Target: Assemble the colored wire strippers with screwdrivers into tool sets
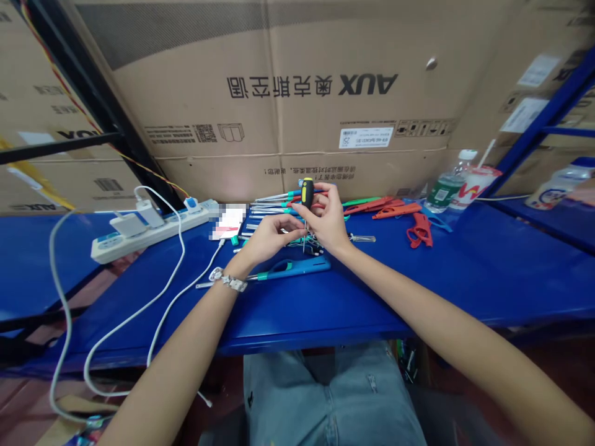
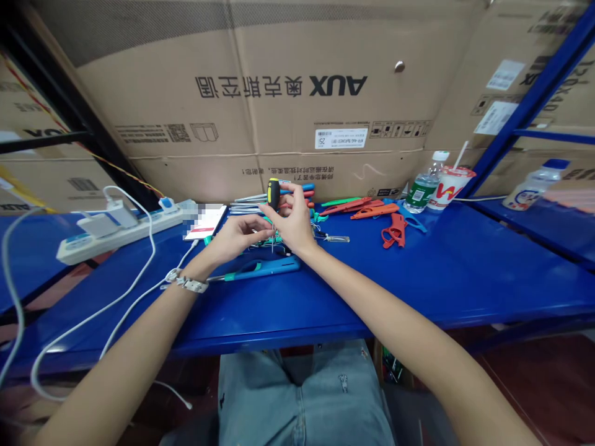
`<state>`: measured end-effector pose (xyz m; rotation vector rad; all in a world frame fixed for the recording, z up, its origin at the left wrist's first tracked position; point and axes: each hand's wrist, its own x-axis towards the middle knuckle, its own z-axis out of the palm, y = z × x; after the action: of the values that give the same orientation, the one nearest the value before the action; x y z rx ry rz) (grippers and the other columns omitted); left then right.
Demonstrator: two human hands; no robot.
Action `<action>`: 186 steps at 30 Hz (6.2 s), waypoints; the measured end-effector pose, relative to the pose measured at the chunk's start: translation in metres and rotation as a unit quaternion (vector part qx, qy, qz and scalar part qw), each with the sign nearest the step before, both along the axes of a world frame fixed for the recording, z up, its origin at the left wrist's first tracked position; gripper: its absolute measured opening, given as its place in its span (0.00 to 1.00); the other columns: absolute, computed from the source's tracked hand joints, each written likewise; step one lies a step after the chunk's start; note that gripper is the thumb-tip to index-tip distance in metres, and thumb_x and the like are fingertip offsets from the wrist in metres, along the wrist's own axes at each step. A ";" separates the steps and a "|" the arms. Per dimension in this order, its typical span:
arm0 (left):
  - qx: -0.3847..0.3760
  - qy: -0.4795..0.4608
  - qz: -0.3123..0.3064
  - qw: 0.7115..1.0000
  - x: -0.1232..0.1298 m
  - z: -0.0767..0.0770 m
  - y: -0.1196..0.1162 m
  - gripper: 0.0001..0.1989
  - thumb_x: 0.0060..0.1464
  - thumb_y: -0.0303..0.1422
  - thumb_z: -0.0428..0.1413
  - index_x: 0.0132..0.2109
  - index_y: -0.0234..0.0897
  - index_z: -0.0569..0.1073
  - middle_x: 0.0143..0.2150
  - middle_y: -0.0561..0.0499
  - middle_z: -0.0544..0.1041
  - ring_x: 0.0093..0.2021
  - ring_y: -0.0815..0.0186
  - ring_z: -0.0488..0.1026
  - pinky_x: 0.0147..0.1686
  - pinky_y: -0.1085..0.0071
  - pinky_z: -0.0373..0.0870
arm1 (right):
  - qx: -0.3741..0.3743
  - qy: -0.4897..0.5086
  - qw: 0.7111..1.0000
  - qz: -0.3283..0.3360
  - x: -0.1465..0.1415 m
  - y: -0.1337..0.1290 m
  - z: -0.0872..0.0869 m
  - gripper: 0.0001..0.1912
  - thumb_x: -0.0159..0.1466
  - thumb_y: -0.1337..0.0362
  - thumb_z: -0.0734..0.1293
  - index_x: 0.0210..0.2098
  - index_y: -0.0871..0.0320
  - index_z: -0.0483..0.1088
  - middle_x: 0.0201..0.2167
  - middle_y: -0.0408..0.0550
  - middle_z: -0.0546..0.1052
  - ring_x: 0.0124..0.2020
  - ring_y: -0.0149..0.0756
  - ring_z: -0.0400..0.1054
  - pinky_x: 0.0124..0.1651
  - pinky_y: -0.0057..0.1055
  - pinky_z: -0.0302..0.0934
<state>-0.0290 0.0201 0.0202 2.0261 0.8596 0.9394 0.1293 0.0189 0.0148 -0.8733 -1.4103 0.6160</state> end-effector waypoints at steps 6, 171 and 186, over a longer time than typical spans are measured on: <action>0.078 0.009 0.041 0.996 0.004 -0.001 -0.002 0.04 0.59 0.31 0.60 0.38 0.35 0.77 0.35 0.49 0.82 0.36 0.65 0.77 0.37 0.68 0.72 | -0.034 -0.028 0.997 0.069 0.016 -0.009 -0.004 0.14 0.63 0.51 0.70 0.38 0.52 0.66 0.31 0.45 0.76 0.27 0.36 0.71 0.27 0.37 0.68; 0.159 0.257 -0.024 0.953 0.011 -0.013 -0.017 0.14 0.50 0.45 0.68 0.34 0.40 0.80 0.32 0.50 0.78 0.32 0.61 0.72 0.33 0.65 0.65 | -0.012 -0.017 0.998 0.056 0.039 -0.050 -0.014 0.20 0.66 0.46 0.70 0.40 0.49 0.58 0.24 0.38 0.75 0.16 0.33 0.66 0.18 0.35 0.62; 0.131 0.269 -0.032 0.954 0.013 -0.006 -0.021 0.15 0.52 0.45 0.67 0.33 0.37 0.80 0.27 0.52 0.75 0.28 0.65 0.69 0.29 0.67 0.60 | -0.029 -0.058 0.997 0.043 0.039 -0.050 -0.015 0.20 0.66 0.46 0.70 0.43 0.50 0.58 0.25 0.40 0.77 0.18 0.36 0.70 0.22 0.35 0.65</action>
<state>-0.0164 -0.0008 0.0140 2.5848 0.9790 0.4784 0.1679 -0.0308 -0.0003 -0.9099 -1.5479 0.6823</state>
